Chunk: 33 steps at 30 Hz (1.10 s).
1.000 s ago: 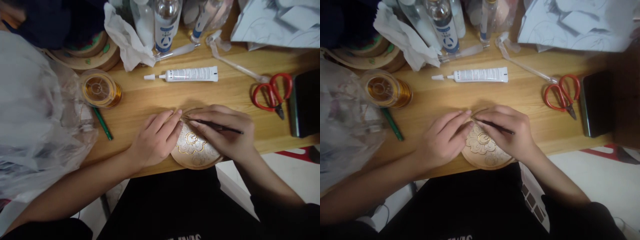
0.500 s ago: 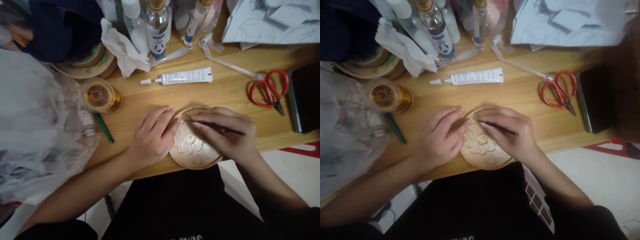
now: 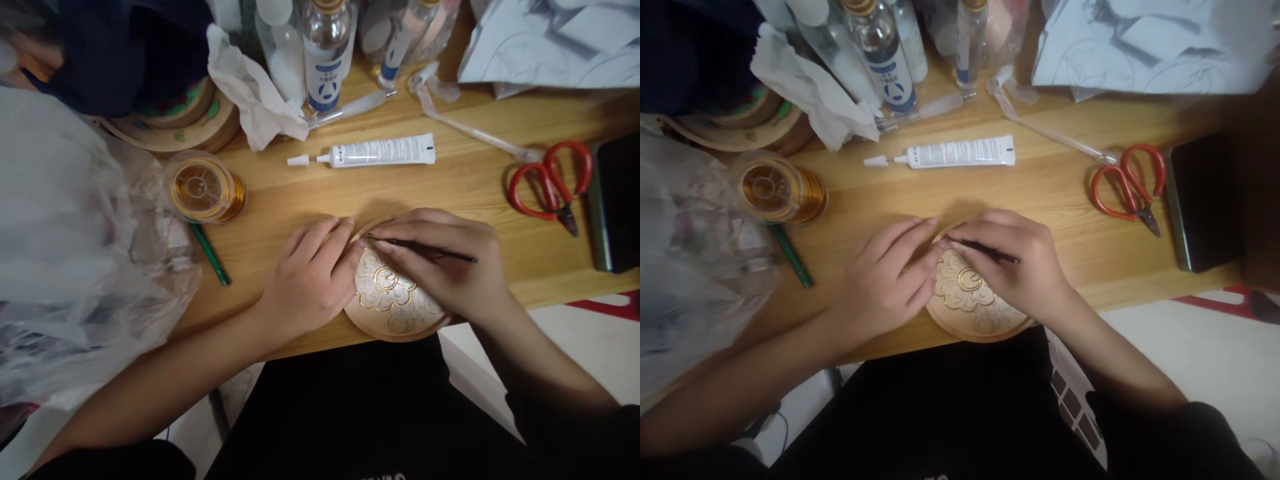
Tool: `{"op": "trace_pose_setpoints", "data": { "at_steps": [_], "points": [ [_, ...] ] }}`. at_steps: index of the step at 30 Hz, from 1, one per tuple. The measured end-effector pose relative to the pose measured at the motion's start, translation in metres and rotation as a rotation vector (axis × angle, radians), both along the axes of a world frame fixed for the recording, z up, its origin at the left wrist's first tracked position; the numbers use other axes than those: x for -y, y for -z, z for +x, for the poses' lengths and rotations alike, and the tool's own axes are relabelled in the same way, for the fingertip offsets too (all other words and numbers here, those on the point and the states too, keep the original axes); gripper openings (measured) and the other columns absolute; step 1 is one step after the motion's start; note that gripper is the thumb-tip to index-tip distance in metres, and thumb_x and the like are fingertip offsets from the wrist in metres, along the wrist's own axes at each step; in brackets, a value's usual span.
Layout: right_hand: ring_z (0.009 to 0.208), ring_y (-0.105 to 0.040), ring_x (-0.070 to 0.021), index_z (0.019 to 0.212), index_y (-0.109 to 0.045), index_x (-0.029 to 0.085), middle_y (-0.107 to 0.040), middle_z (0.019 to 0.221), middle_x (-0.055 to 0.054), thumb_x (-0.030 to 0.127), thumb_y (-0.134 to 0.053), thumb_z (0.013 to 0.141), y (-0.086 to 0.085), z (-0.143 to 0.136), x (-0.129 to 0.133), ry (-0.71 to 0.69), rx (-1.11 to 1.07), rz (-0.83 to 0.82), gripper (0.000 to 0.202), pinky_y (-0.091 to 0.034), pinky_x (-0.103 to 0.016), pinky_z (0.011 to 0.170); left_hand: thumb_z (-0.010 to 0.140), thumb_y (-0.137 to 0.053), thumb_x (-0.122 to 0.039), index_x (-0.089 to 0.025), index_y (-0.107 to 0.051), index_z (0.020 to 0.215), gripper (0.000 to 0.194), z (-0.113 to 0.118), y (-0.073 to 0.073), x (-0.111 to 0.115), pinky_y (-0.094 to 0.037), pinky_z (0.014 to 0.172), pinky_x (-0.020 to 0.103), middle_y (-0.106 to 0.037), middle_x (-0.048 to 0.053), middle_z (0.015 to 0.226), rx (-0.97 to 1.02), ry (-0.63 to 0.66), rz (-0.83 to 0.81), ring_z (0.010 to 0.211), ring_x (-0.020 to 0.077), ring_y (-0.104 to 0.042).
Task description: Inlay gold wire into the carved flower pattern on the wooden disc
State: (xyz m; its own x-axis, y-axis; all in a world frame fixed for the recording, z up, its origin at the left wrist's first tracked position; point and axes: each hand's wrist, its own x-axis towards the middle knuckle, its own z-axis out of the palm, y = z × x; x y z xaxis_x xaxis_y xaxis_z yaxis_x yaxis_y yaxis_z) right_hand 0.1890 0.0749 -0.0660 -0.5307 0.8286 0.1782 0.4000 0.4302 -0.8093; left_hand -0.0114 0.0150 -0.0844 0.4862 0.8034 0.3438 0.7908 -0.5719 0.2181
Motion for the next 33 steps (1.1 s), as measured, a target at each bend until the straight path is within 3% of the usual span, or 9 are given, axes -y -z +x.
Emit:
{"op": "trace_pose_setpoints", "data": {
  "at_steps": [12, 17, 22, 26, 33],
  "points": [
    [0.082, -0.071, -0.0169, 0.099, -0.076, 0.028, -0.076, 0.092, -0.001, 0.019, -0.069, 0.087, -0.004, 0.000, -0.005, -0.056, 0.053, 0.012, 0.016, -0.058, -0.031, 0.071, 0.095, -0.050, -0.016, -0.009, -0.066, 0.112, 0.025, 0.000, 0.001, 0.001, -0.052, 0.089, 0.040, -0.067, 0.017, 0.125, 0.001, -0.024, -0.002, 0.117, 0.0295, -0.062],
    [0.079, -0.069, -0.0160, 0.102, -0.074, 0.029, -0.075, 0.090, -0.002, 0.022, -0.067, 0.089, -0.006, 0.004, -0.016, -0.172, 0.112, 0.061, 0.016, -0.055, -0.031, 0.068, 0.094, -0.051, -0.016, -0.008, -0.067, 0.109, 0.023, 0.002, 0.002, 0.001, -0.051, 0.087, 0.040, -0.068, 0.017, 0.122, 0.022, -0.041, 0.020, 0.113, 0.0302, -0.064],
    [0.078, -0.069, -0.0156, 0.104, -0.074, 0.023, -0.075, 0.088, -0.005, 0.019, -0.068, 0.088, -0.010, 0.007, -0.035, -0.382, 0.137, 0.120, 0.017, -0.054, -0.028, 0.065, 0.095, -0.056, -0.019, -0.008, -0.068, 0.105, 0.019, 0.002, 0.002, 0.001, -0.051, 0.085, 0.037, -0.070, 0.015, 0.118, 0.013, -0.057, 0.071, 0.111, 0.0289, -0.064],
    [0.075, -0.069, -0.0150, 0.101, -0.075, 0.024, -0.075, 0.085, -0.005, 0.019, -0.069, 0.088, -0.014, 0.004, -0.043, -0.444, 0.141, 0.110, 0.015, -0.054, -0.028, 0.064, 0.097, -0.053, -0.019, -0.009, -0.069, 0.105, 0.020, 0.004, 0.004, 0.003, -0.050, 0.086, 0.037, -0.070, 0.014, 0.118, 0.014, -0.082, 0.076, 0.112, 0.0275, -0.064],
    [0.074, -0.069, -0.0139, 0.095, -0.074, 0.021, -0.074, 0.085, -0.003, 0.020, -0.072, 0.086, -0.009, 0.001, -0.029, -0.284, 0.129, 0.105, 0.009, -0.055, -0.026, 0.063, 0.097, -0.051, -0.017, -0.009, -0.069, 0.105, 0.022, 0.007, 0.008, 0.005, -0.051, 0.090, 0.034, -0.072, 0.011, 0.115, 0.054, -0.109, 0.105, 0.114, 0.0260, -0.064]
  ]
}}
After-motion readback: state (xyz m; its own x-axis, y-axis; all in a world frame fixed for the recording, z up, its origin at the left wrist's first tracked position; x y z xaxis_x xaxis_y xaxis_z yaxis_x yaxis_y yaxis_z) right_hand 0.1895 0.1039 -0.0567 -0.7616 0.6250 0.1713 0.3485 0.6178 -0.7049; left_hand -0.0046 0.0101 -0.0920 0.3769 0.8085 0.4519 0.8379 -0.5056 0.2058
